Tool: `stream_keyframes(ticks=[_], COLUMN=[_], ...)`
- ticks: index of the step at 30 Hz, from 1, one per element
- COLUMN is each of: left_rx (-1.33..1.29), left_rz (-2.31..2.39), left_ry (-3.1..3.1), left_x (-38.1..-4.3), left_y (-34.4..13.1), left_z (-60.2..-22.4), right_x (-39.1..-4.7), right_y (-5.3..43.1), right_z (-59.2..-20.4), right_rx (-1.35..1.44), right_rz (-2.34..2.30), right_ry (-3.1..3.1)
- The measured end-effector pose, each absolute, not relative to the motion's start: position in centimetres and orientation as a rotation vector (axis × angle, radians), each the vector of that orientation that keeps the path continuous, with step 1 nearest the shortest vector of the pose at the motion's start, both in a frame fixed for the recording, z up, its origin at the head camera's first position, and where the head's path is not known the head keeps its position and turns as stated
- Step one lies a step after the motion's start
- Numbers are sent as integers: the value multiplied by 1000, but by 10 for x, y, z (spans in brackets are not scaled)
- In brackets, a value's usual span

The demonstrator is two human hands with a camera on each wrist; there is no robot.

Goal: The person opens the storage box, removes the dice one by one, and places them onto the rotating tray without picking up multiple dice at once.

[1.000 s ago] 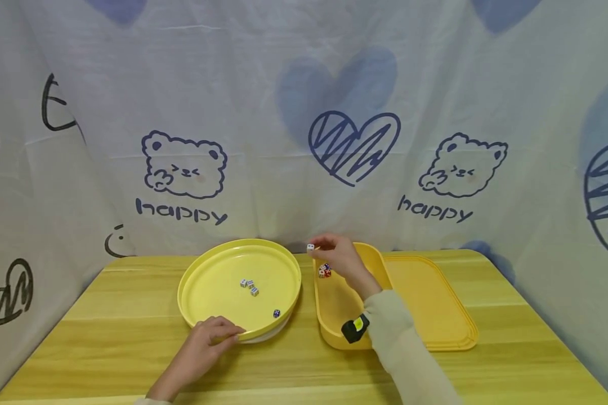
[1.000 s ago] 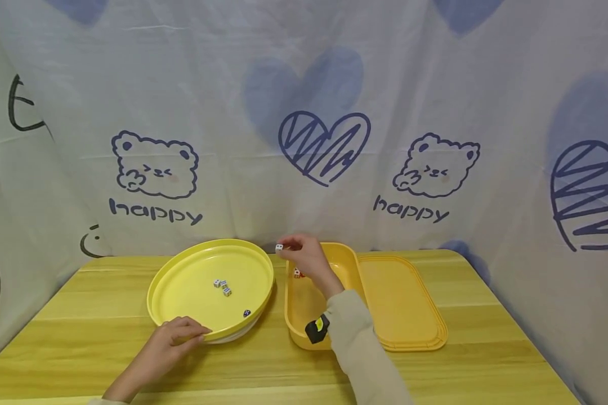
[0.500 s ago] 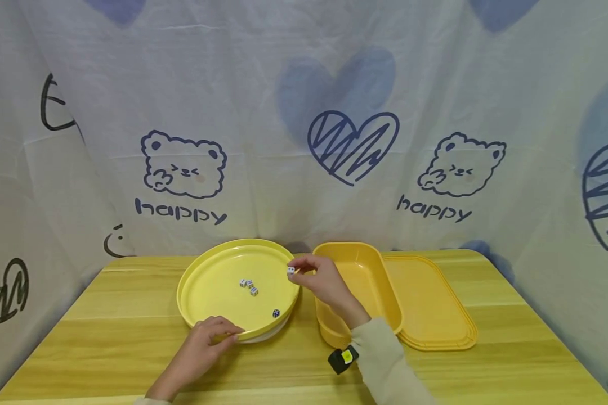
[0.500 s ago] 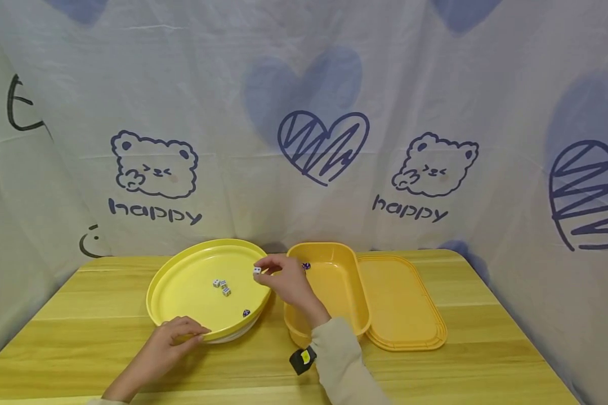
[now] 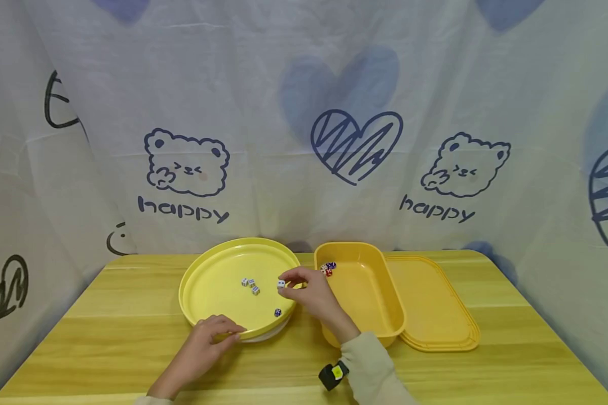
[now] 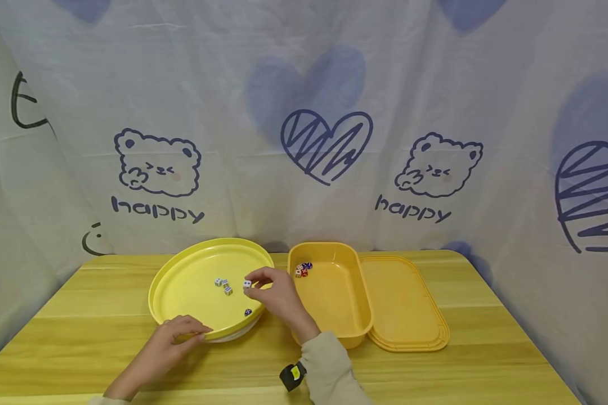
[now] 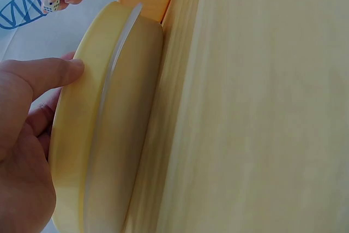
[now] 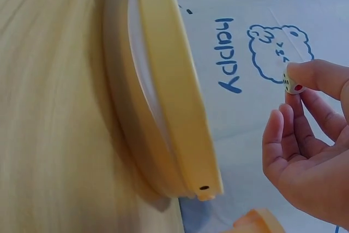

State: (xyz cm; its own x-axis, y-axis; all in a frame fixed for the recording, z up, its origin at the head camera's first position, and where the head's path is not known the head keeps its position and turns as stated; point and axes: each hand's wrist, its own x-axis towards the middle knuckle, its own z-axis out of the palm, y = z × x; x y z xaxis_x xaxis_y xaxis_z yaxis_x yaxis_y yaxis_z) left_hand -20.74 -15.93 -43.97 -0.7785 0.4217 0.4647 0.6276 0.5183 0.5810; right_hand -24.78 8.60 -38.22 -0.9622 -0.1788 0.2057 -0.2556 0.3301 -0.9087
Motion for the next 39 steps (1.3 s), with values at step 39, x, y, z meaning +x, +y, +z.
stream_keyframes(ticks=[39], left_rx=[-917], left_rz=[-1109], left_ry=[-2499], left_x=[-210], left_y=[-161], left_z=[-439], right_x=[-248], right_y=[44], right_z=[-411], right_rx=[470], right_rz=[1684], right_ry=[-2499])
